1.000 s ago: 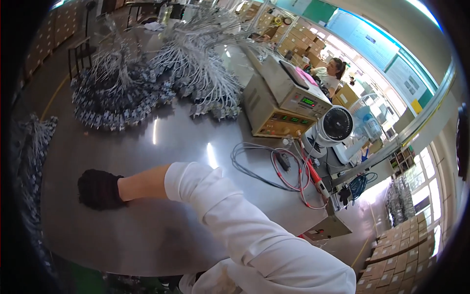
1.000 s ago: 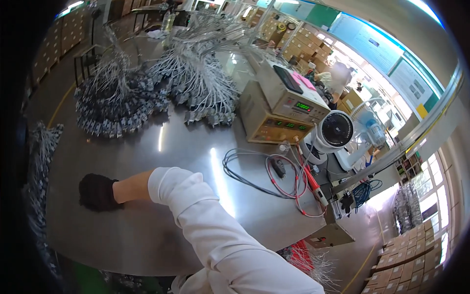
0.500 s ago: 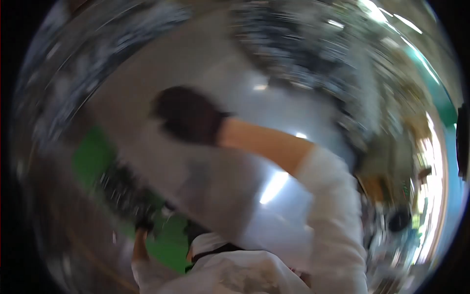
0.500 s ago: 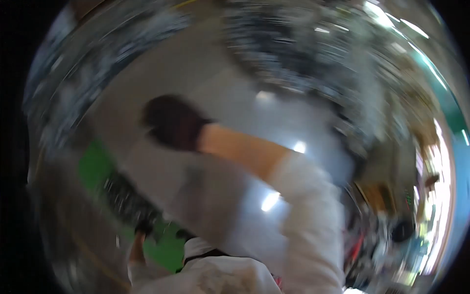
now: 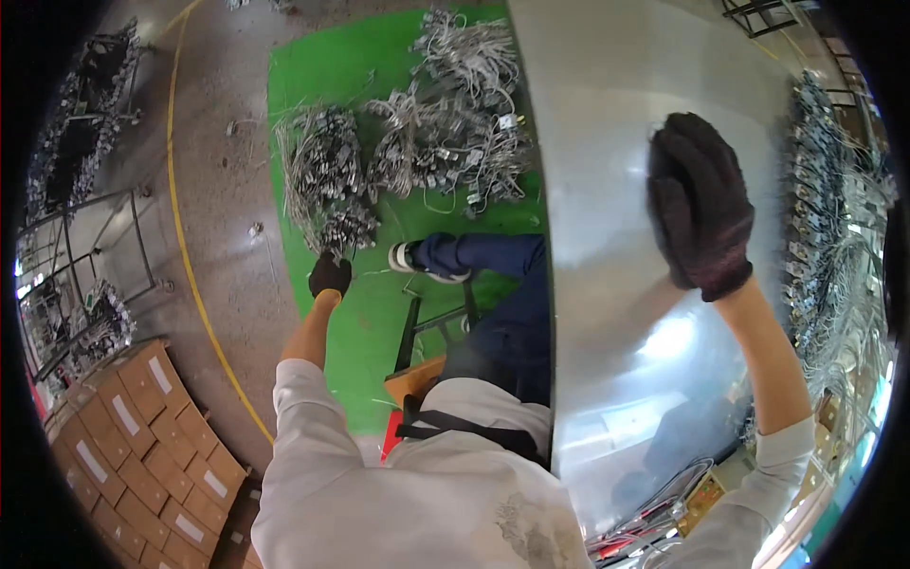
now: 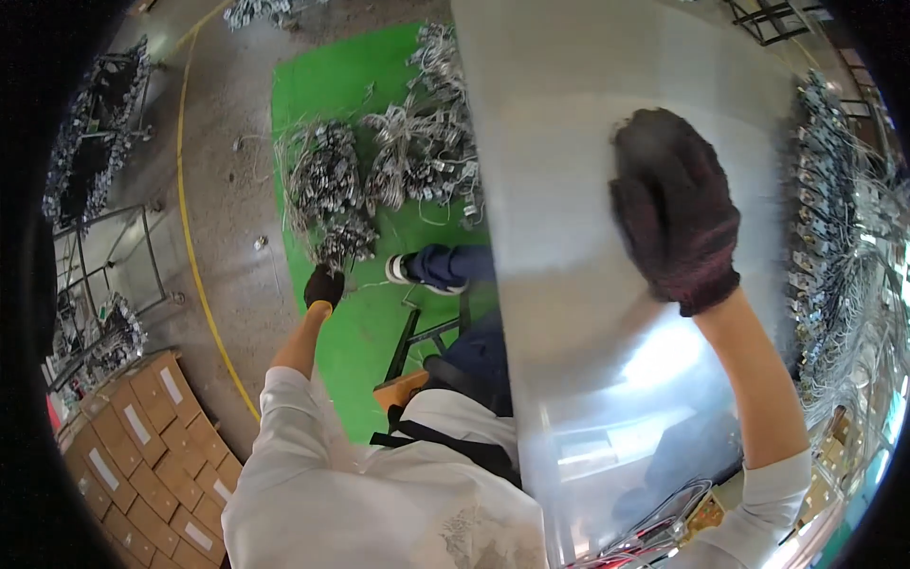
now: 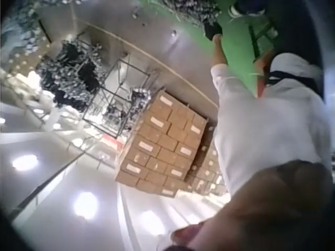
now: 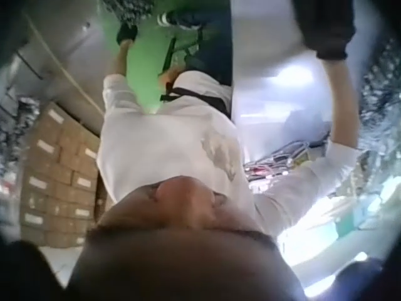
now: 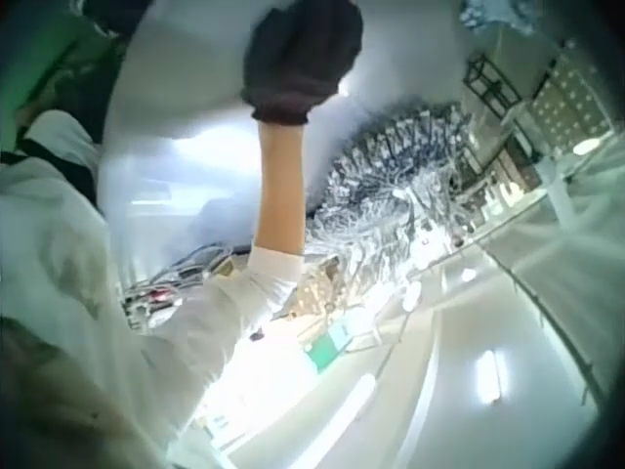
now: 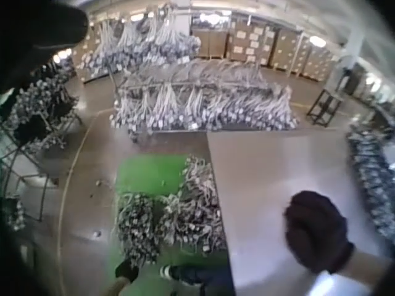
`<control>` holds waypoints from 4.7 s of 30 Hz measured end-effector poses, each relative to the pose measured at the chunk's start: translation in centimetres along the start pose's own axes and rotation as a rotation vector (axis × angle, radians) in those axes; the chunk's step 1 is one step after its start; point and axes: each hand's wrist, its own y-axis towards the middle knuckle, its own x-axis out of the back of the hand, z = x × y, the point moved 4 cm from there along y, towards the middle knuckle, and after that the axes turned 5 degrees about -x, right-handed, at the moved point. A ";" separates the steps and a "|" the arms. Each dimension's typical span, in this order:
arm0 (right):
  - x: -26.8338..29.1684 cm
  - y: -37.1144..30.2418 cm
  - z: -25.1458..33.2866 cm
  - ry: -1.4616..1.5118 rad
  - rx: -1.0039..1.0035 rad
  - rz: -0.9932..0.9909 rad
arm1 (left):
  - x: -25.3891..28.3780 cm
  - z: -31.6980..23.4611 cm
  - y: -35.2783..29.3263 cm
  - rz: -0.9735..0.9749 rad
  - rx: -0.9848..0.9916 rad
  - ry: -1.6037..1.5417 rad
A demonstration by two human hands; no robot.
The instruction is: The person arranges a bundle of wired switches on a table, tests each switch using a handheld testing probe, moves the tested bundle aside, and lifts a new bundle of wired switches from the floor onto the table.
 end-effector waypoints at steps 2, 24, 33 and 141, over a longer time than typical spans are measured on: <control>-1.5 0.2 -0.3 -0.045 0.038 0.031 | 0.1 -1.2 1.8 -0.037 0.095 -0.057; -7.4 0.8 -4.5 -0.026 0.065 0.080 | -12.0 8.7 13.4 0.087 0.319 -0.916; -5.5 -0.9 -3.2 0.300 -0.276 -0.076 | -7.8 8.6 11.7 0.543 0.141 -0.979; 55.2 -44.8 6.5 0.222 -0.782 -0.685 | 12.0 -70.7 -78.4 0.763 -1.172 -0.459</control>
